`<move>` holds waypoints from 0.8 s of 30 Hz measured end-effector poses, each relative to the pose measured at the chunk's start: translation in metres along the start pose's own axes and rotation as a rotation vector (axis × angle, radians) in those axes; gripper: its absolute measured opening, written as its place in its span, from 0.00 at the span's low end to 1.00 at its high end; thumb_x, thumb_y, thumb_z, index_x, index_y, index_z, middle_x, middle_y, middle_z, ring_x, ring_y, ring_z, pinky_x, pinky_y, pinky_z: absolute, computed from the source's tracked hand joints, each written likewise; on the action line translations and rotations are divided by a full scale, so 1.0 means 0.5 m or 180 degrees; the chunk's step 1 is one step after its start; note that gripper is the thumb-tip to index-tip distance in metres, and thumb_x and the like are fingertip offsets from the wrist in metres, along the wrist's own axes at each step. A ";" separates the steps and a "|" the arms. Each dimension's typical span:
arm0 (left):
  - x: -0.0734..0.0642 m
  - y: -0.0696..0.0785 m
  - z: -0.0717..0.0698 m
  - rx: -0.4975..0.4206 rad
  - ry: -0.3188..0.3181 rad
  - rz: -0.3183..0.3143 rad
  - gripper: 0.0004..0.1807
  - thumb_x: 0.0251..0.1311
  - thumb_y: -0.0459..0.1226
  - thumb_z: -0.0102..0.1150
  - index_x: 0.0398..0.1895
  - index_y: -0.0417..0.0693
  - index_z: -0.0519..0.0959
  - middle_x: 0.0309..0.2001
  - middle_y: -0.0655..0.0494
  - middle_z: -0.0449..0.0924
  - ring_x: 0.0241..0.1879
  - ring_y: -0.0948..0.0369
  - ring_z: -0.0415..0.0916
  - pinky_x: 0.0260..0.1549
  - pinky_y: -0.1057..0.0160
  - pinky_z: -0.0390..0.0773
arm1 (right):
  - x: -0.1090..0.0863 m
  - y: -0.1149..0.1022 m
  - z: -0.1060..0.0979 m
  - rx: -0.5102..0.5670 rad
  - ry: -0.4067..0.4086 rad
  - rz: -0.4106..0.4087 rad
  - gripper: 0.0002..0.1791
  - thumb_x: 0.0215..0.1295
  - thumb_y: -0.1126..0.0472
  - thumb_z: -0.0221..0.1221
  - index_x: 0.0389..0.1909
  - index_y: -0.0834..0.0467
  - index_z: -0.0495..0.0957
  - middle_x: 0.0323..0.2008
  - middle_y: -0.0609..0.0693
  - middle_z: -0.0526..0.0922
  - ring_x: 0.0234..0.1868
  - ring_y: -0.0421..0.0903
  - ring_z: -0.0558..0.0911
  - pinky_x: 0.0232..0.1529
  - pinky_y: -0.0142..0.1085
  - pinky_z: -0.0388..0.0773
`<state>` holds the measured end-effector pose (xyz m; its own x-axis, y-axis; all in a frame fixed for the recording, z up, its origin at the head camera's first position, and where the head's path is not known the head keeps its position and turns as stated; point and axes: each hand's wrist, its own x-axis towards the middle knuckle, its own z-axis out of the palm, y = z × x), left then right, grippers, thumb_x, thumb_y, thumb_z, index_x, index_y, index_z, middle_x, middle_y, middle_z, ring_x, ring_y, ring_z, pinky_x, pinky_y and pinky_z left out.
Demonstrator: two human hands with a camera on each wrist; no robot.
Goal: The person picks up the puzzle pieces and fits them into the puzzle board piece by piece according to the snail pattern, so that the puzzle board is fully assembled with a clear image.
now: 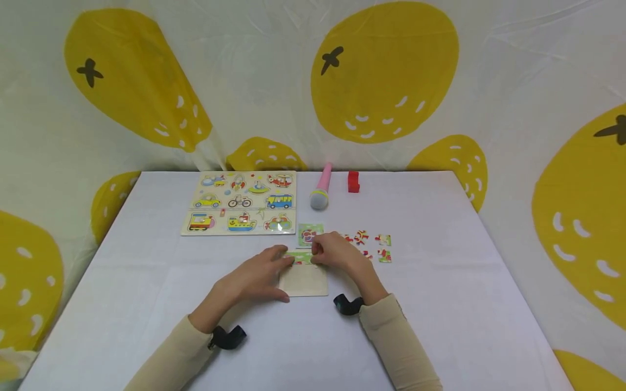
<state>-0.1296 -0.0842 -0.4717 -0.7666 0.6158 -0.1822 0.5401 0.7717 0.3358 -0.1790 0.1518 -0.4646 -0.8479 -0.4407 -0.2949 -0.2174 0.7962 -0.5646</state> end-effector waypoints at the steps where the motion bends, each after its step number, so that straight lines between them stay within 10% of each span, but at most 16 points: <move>1: -0.001 -0.002 -0.001 -0.0033 -0.0027 -0.0035 0.49 0.46 0.59 0.75 0.72 0.53 0.69 0.73 0.47 0.62 0.71 0.50 0.64 0.68 0.50 0.72 | 0.000 0.001 0.000 -0.0005 -0.0006 -0.0027 0.06 0.62 0.59 0.68 0.33 0.53 0.80 0.29 0.46 0.79 0.32 0.42 0.75 0.35 0.32 0.74; 11: -0.007 -0.005 -0.009 -0.0177 -0.0110 -0.0187 0.49 0.46 0.57 0.77 0.73 0.55 0.68 0.75 0.48 0.60 0.72 0.50 0.63 0.67 0.49 0.72 | -0.012 0.034 -0.036 0.0142 0.0216 -0.0147 0.10 0.60 0.59 0.69 0.39 0.56 0.81 0.26 0.47 0.77 0.29 0.42 0.75 0.32 0.32 0.73; 24: -0.007 -0.005 -0.006 -0.0167 -0.0074 -0.0174 0.50 0.44 0.56 0.78 0.73 0.55 0.69 0.75 0.47 0.61 0.72 0.50 0.64 0.68 0.50 0.72 | -0.026 0.102 -0.070 0.0125 0.0534 0.0154 0.22 0.59 0.58 0.70 0.52 0.60 0.79 0.45 0.56 0.80 0.42 0.49 0.76 0.42 0.35 0.78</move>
<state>-0.1296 -0.0888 -0.4690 -0.7858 0.5770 -0.2227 0.4783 0.7952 0.3726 -0.1959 0.2126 -0.4623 -0.9264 -0.3243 -0.1916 -0.1581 0.7965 -0.5835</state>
